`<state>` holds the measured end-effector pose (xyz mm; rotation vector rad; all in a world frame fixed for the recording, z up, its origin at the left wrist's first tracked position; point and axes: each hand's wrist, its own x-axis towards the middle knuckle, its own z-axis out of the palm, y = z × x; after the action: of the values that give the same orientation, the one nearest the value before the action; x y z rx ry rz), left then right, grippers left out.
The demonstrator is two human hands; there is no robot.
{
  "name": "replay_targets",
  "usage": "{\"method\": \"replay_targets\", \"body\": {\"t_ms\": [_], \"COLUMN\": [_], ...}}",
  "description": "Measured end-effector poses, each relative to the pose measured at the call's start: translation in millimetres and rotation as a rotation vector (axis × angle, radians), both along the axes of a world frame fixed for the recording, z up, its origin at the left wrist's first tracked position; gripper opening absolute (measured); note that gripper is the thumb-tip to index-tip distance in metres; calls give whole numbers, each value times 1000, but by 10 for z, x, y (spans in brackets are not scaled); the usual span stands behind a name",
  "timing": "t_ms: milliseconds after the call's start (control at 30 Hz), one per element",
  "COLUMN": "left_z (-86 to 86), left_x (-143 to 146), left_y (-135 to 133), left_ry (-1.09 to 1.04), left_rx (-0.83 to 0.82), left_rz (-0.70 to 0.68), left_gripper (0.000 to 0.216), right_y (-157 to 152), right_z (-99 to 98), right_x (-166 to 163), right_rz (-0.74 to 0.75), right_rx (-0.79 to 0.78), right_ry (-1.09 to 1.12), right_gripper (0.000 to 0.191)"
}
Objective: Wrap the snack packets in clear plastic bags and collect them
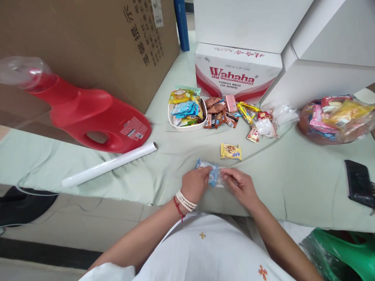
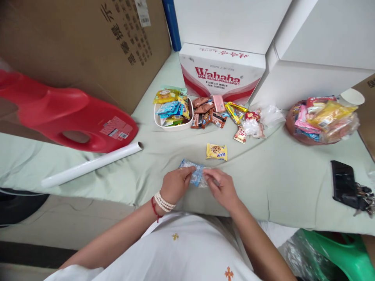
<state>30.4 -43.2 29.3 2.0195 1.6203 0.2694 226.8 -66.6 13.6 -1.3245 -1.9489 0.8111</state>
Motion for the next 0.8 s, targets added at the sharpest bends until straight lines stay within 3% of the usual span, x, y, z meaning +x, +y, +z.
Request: {"method": "replay_targets", "body": {"t_ms": [100, 167, 267, 400, 533, 600, 733, 800], "left_z": [52, 61, -13, -126, -76, -24, 52, 85], "left_x": [-1, -41, -126, -144, 1, 104, 292, 360], "left_y": [-15, -3, 66, 99, -2, -62, -129, -104], "left_ry": [216, 301, 349, 315, 151, 0, -353, -475], "left_rx": [57, 199, 340, 336, 653, 742, 551, 381], "left_rz": [11, 80, 184, 24, -12, -109, -415, -475], "left_gripper": [35, 43, 68, 43, 30, 25, 25, 36], "right_y": [-52, -79, -83, -35, -28, -67, -219, -319], "right_z": [-39, -30, 22, 122, 275, 330, 243, 115], "right_x": [54, 21, -96, -304, -361, -281, -34, 85], "right_rz": [-366, -386, -330, -207, -171, -151, -249, -343], "right_rx": [71, 79, 4, -134, -113, -162, -284, -345], "right_ry": [-262, -411, -435, -235, 97, 271, 346, 368], "right_gripper": [34, 25, 9, 16, 23, 33, 58, 57]}}
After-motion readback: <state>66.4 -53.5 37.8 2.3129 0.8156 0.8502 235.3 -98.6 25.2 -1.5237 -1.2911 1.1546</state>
